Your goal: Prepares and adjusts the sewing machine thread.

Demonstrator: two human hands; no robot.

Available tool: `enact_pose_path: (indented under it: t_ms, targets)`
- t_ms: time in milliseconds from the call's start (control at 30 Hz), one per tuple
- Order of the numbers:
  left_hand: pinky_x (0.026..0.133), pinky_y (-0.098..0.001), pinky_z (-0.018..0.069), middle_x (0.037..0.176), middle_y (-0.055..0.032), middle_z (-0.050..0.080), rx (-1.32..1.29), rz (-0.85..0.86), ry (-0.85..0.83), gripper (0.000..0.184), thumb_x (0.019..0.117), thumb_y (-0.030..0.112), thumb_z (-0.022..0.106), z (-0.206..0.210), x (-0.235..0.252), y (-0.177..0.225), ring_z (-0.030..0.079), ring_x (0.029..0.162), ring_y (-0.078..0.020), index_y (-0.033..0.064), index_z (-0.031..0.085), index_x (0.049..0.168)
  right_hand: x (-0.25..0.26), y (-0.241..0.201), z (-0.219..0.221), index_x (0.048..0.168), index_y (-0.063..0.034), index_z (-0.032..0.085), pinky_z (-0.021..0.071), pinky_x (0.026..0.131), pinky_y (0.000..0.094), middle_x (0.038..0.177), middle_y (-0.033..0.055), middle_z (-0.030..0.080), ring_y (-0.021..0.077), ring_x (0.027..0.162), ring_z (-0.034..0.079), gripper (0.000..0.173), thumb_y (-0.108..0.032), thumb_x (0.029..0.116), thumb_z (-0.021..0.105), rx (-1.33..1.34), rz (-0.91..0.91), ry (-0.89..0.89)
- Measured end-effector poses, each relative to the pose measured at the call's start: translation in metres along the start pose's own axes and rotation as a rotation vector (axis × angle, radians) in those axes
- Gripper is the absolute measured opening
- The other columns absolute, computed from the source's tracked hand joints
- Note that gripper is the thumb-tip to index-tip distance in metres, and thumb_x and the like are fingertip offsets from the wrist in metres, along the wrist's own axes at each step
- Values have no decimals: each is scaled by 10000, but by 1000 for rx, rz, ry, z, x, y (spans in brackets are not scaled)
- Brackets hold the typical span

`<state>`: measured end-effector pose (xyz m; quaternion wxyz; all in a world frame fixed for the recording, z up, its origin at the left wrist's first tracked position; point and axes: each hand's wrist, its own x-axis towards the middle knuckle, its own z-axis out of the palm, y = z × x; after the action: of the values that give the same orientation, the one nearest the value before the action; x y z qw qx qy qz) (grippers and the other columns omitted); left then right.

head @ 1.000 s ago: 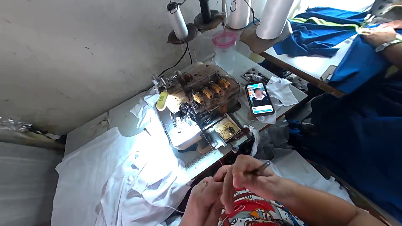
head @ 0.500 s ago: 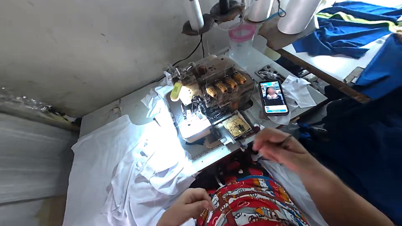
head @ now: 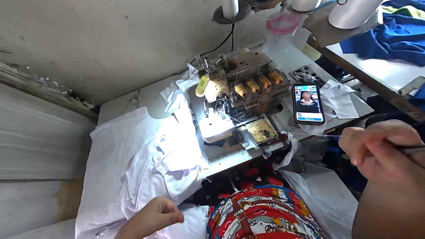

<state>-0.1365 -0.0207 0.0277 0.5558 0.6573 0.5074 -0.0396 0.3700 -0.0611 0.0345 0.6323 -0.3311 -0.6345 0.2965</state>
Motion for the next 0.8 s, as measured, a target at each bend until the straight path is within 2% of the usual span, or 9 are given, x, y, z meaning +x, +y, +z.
enact_pose_path:
  t_ms: [33,100,167,233,300,367,433,533,800]
  targets:
    - [859,-405,588,912,-25,777,128,-28,75,230,912,293,732,-5,-3,20,737,892,-138,73,801,924,0,-5,5,1088,-292,693,491,659,91,833,-193,673,-86,708,609,228,-356,1089,473,26,-13,-58]
    - [792,-627,546,851,-142,746,394,-24,342,257,893,286,779,-2,-6,57,722,846,-333,29,774,886,-2,-16,16,1005,-216,676,470,674,105,784,-144,639,-65,702,590,238,-325,1088,482,131,-29,-140]
    - [612,-604,524,734,-138,667,647,205,640,338,806,349,809,10,1,86,675,695,-360,33,693,778,-6,-26,31,963,-165,644,472,694,122,781,-95,612,-37,719,587,227,-286,1083,495,261,-27,-209]
    - [572,-443,550,829,-86,698,660,510,785,351,795,411,786,25,18,114,681,699,-256,73,693,816,-8,-32,48,973,-137,625,488,734,140,820,-60,599,-12,762,592,212,-269,1081,499,351,-34,-267]
    - [650,-188,538,1217,-63,686,411,801,628,299,927,366,734,47,39,143,659,828,-51,111,683,1075,-7,-34,64,981,-104,617,493,751,154,845,-25,590,8,780,589,201,-234,1080,499,419,-58,-321]
    - [782,-149,558,1453,-111,570,233,1003,365,349,1013,240,643,71,61,168,678,969,-26,98,617,1330,-6,-36,74,970,-84,596,491,761,164,845,2,577,27,782,582,204,-216,1085,492,422,-93,-370]
    - [863,-191,549,1341,-136,645,281,1103,316,334,1041,205,588,84,76,179,689,1005,-92,66,613,1344,-5,-37,78,962,-71,595,491,768,173,832,23,556,48,776,574,206,-202,1083,492,418,-125,-407]
    - [850,-185,514,901,-44,717,253,1165,355,142,993,179,655,82,84,176,661,893,-92,66,737,1021,-7,-35,72,974,-64,610,494,788,169,848,26,575,41,797,583,204,-200,1082,502,384,-104,-410]
    - [834,-170,517,867,-74,715,-36,1195,98,169,1012,141,634,81,47,174,665,872,-75,10,732,971,-20,-11,69,1029,-59,646,560,755,177,923,10,682,36,837,673,225,-228,1083,507,665,73,-360]
